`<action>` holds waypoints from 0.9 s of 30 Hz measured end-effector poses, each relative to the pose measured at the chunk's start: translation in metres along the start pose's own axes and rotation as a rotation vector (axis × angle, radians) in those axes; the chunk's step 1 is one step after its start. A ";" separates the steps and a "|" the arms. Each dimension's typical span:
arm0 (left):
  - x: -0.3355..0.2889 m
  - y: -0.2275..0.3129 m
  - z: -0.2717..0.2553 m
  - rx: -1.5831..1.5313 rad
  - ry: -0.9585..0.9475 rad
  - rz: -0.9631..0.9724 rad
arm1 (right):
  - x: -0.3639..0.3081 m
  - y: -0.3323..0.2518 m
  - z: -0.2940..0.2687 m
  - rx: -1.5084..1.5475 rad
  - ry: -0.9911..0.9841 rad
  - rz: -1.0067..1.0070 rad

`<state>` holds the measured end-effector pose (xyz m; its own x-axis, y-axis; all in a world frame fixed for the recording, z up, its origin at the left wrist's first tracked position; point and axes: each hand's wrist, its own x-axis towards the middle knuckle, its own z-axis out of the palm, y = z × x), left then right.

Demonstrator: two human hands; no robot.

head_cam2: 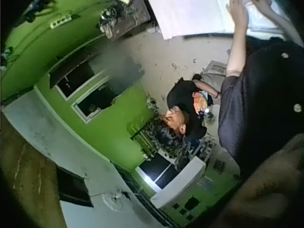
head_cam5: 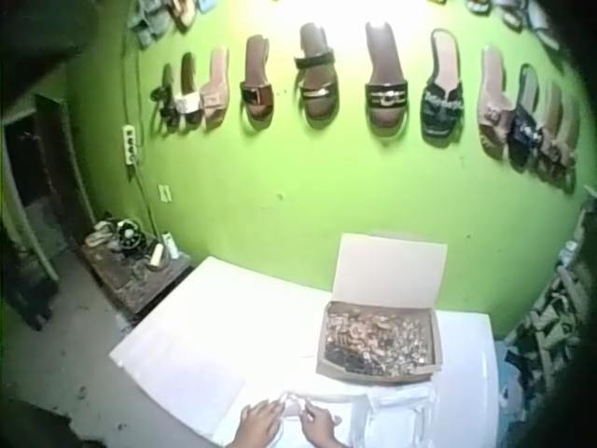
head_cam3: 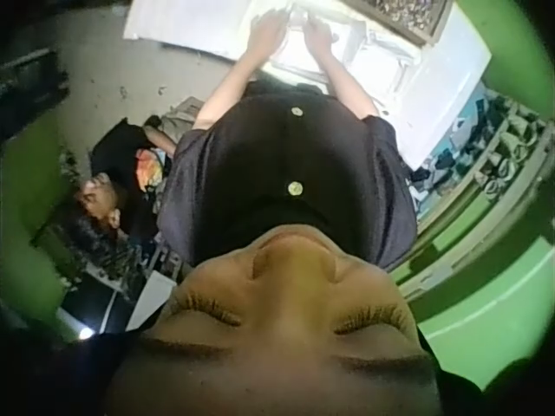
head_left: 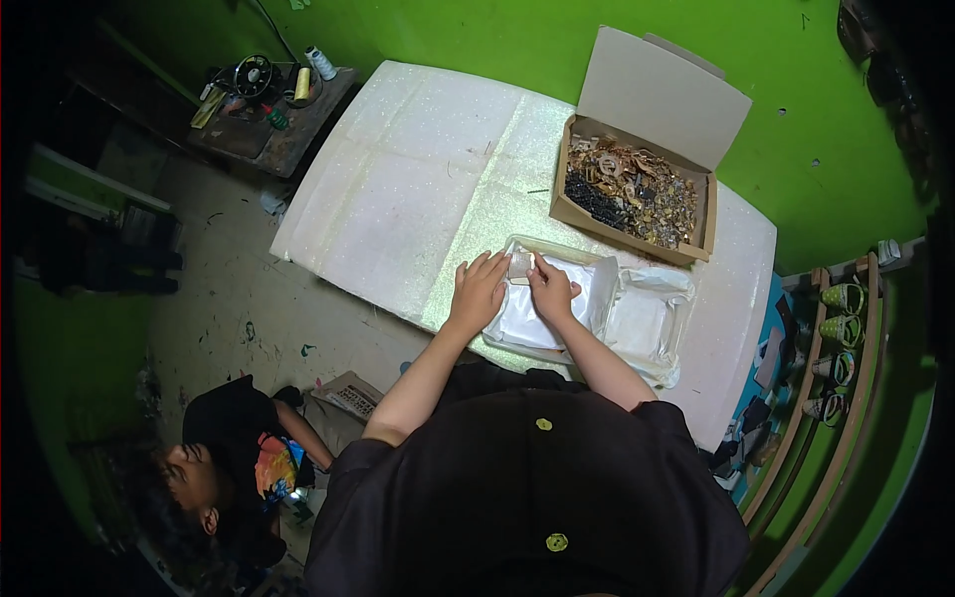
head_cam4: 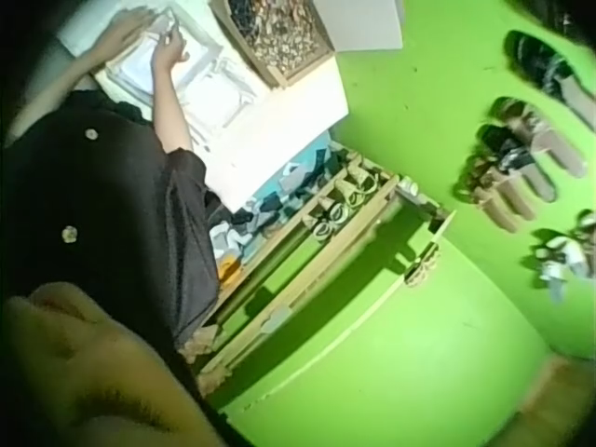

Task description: Sorting various metal shoe ornaments and buckles from a large box into smaller containers.

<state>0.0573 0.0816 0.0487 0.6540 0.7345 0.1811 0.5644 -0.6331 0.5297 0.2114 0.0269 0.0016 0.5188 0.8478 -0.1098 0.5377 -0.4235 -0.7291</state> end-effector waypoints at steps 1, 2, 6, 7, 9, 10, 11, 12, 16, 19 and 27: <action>0.000 0.000 0.000 -0.008 0.003 -0.001 | -0.001 -0.003 0.001 0.000 -0.003 0.001; -0.001 0.000 0.000 -0.008 0.002 -0.004 | 0.000 -0.007 0.002 0.036 0.007 0.065; 0.000 -0.001 0.001 -0.024 0.008 0.007 | 0.002 -0.015 0.006 0.134 0.112 0.187; 0.000 -0.001 0.001 -0.029 0.011 0.018 | 0.002 -0.017 0.006 0.136 0.111 0.189; -0.001 -0.001 0.001 -0.020 0.005 0.013 | 0.002 -0.021 0.006 0.179 0.122 0.274; -0.001 -0.001 0.001 -0.012 0.002 0.008 | 0.002 -0.024 0.006 0.180 0.121 0.273; -0.001 -0.001 0.001 -0.011 0.002 0.008 | 0.002 -0.026 0.006 0.146 0.116 0.258; -0.001 -0.001 0.001 -0.013 0.006 0.009 | 0.001 -0.025 0.007 0.113 0.114 0.245; 0.000 -0.001 0.000 -0.023 0.019 0.022 | 0.000 -0.023 0.008 0.090 0.159 0.180; -0.001 -0.003 0.000 -0.016 0.017 0.019 | 0.000 -0.026 0.008 0.071 0.155 0.145; -0.002 -0.006 0.001 -0.016 0.020 0.031 | 0.002 -0.021 0.009 0.248 -0.003 0.139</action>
<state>0.0531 0.0833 0.0443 0.6606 0.7196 0.2138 0.5363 -0.6517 0.5364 0.1945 0.0403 0.0106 0.5741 0.7883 -0.2214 0.2829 -0.4448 -0.8498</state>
